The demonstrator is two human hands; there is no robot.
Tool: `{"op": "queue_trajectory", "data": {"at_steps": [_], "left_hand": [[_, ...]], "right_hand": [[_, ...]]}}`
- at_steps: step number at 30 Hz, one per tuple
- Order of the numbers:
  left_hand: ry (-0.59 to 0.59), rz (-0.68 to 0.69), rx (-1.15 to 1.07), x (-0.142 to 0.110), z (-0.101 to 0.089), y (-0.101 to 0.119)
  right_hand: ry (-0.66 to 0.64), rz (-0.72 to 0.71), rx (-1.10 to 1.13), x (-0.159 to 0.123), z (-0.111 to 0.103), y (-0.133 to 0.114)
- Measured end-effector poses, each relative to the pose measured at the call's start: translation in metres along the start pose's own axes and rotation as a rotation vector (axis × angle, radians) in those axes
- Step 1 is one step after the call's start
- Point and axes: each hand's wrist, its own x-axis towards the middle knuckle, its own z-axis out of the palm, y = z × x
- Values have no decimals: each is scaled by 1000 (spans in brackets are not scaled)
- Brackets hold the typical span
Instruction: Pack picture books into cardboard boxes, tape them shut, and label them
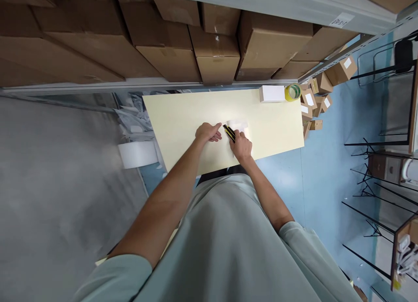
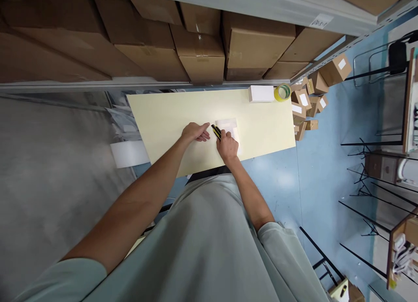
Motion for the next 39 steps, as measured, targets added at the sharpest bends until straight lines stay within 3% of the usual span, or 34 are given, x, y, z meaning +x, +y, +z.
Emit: {"op": "queue_trajectory", "data": {"at_steps": [5,10,24,39], "left_hand": [[24,25,-13,-3,0,-2],[40,20,-11,-4,1,-2],[37,30,-19,-5,3,-2],[109,40,21,-5,9,-5]], "right_hand": [[50,-12,24,10,-1,-6],[13,-18,13,16,-2,-10],[-57,-29,-32,-10,-7,-8],[-121,-43,-102,-54,28,18]]}}
